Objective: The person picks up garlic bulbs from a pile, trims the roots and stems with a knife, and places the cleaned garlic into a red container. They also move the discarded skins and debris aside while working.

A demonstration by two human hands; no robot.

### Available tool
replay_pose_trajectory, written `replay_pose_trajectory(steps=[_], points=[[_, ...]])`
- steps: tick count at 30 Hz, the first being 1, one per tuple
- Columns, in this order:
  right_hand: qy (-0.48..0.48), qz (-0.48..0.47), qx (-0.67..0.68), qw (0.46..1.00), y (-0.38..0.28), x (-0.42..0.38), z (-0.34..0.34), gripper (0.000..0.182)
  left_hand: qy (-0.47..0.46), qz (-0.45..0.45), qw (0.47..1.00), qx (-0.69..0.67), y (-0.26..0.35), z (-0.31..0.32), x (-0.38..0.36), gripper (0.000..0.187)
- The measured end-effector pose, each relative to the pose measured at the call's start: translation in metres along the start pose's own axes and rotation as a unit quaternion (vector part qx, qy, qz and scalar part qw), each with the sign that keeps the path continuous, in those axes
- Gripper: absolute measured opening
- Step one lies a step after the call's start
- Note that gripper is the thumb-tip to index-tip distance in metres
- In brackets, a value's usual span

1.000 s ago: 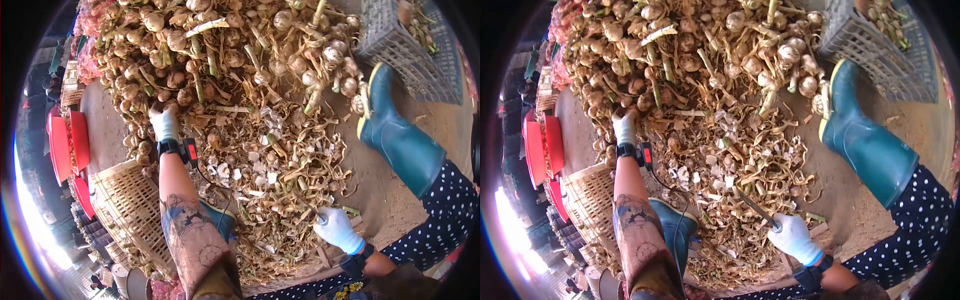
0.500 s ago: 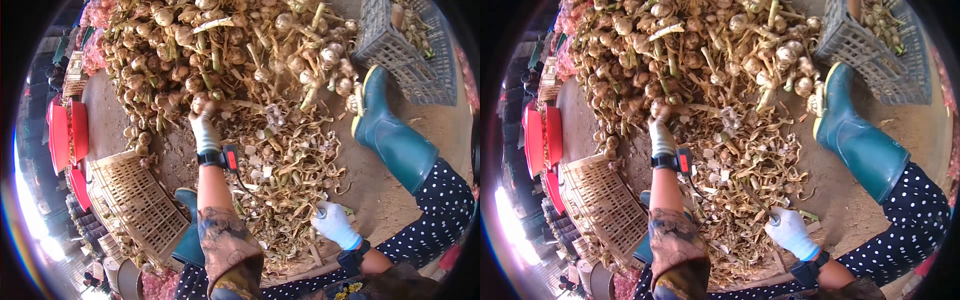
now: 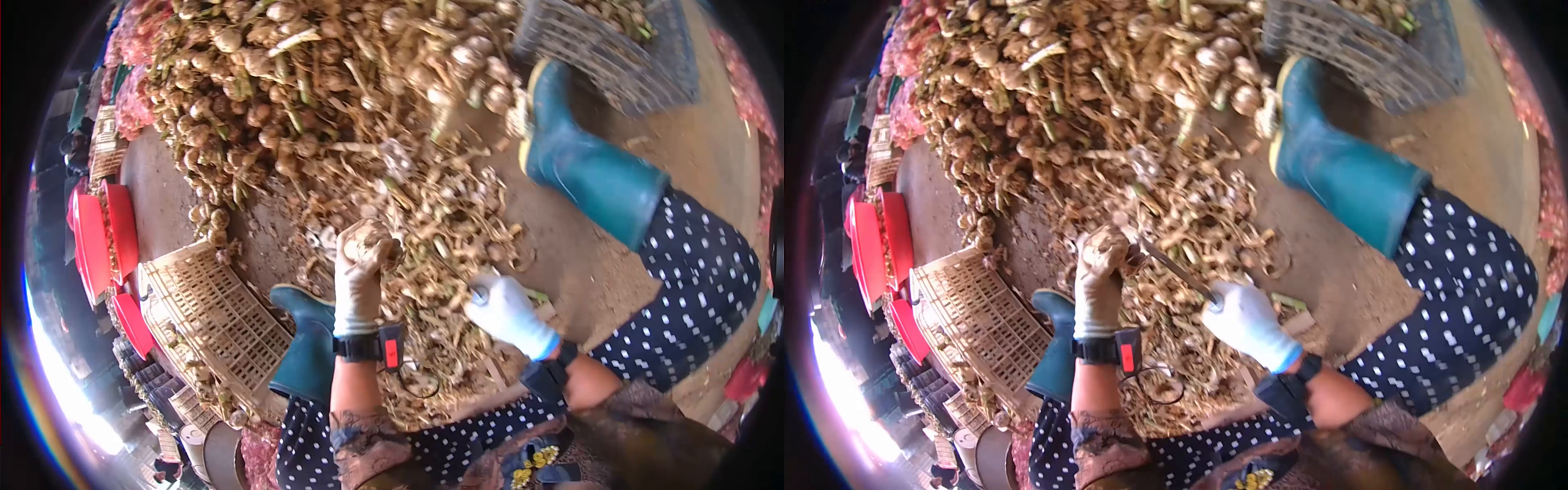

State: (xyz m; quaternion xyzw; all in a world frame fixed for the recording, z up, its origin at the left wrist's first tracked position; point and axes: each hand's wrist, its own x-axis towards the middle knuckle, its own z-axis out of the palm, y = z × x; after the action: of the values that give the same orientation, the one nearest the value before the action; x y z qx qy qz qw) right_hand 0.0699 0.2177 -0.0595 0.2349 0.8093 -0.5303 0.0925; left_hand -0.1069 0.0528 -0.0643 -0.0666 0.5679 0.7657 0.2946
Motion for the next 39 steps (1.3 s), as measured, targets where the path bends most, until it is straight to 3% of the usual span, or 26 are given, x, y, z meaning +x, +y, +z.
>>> replay_pose_trajectory(steps=[2, 7, 8, 11, 13, 14, 16, 20, 21, 24, 26, 28, 29, 32, 33, 36, 37, 38, 39], points=[[0.011, -0.033, 0.020, 0.999, -0.023, -0.002, -0.012, 0.009, 0.001, -0.104, 0.994, 0.032, 0.015, 0.010, -0.041, 0.060], [-0.017, -0.192, -0.109, 0.975, -0.055, -0.030, -0.019, 0.012, 0.035, -0.078, 0.989, 0.117, 0.043, 0.011, -0.132, 0.076], [-0.021, -0.192, -0.103, 0.976, -0.061, -0.038, -0.019, 0.012, 0.015, -0.043, 0.995, 0.090, 0.043, 0.012, -0.145, 0.076], [-0.066, -0.215, -0.137, 0.965, -0.073, -0.055, -0.021, 0.020, 0.082, -0.054, 0.991, 0.095, 0.052, 0.020, -0.175, 0.076], [-0.064, -0.224, -0.124, 0.965, -0.071, -0.063, -0.016, 0.020, 0.102, 0.030, 0.981, 0.163, 0.052, 0.031, -0.185, 0.066], [-0.058, -0.234, -0.118, 0.963, -0.068, -0.063, -0.014, 0.021, 0.101, 0.028, 0.981, 0.164, 0.051, 0.029, -0.186, 0.066], [-0.064, -0.224, -0.113, 0.966, -0.060, -0.062, -0.008, 0.020, 0.099, -0.005, 0.977, 0.189, 0.042, 0.020, -0.186, 0.060], [-0.087, -0.178, -0.130, 0.972, -0.045, -0.052, 0.001, 0.027, 0.085, 0.020, 0.977, 0.197, 0.028, 0.017, -0.175, 0.055], [-0.092, -0.166, -0.138, 0.972, -0.039, -0.049, 0.006, 0.025, 0.134, 0.006, 0.977, 0.165, 0.019, 0.012, -0.178, 0.048], [-0.120, -0.155, -0.141, 0.970, -0.031, -0.041, 0.010, 0.020, 0.141, -0.022, 0.970, 0.198, 0.017, 0.016, -0.168, 0.041], [-0.149, -0.017, -0.195, 0.969, -0.012, -0.024, 0.013, 0.014, 0.098, 0.052, 0.936, 0.333, 0.031, 0.029, -0.163, 0.051], [-0.163, 0.010, -0.228, 0.960, 0.014, -0.008, 0.003, 0.014, 0.112, 0.045, 0.975, 0.187, 0.057, 0.053, -0.172, 0.058], [-0.090, 0.006, -0.204, 0.975, 0.007, -0.008, 0.006, 0.019, 0.142, 0.068, 0.968, 0.194, 0.053, 0.036, -0.169, 0.062], [-0.048, 0.044, -0.116, 0.991, -0.013, -0.014, 0.011, 0.024, 0.205, 0.082, 0.956, 0.193, 0.060, 0.046, -0.161, 0.064], [-0.025, 0.051, -0.048, 0.997, -0.017, -0.022, 0.014, 0.025, 0.214, 0.082, 0.964, 0.137, 0.060, 0.051, -0.163, 0.064], [0.063, 0.046, 0.114, 0.990, -0.024, -0.046, 0.045, 0.023, 0.144, 0.092, 0.981, -0.091, 0.023, 0.021, -0.156, 0.053], [0.062, 0.027, 0.124, 0.990, -0.028, -0.050, 0.048, 0.020, 0.206, 0.124, 0.965, -0.101, 0.010, 0.031, -0.155, 0.042], [0.061, 0.007, 0.131, 0.989, -0.032, -0.050, 0.045, 0.018, 0.182, 0.105, 0.959, -0.188, 0.005, 0.037, -0.154, 0.042], [0.053, 0.006, 0.150, 0.987, -0.035, -0.049, 0.042, 0.015, 0.188, 0.086, 0.959, -0.193, 0.001, 0.043, -0.152, 0.039]])
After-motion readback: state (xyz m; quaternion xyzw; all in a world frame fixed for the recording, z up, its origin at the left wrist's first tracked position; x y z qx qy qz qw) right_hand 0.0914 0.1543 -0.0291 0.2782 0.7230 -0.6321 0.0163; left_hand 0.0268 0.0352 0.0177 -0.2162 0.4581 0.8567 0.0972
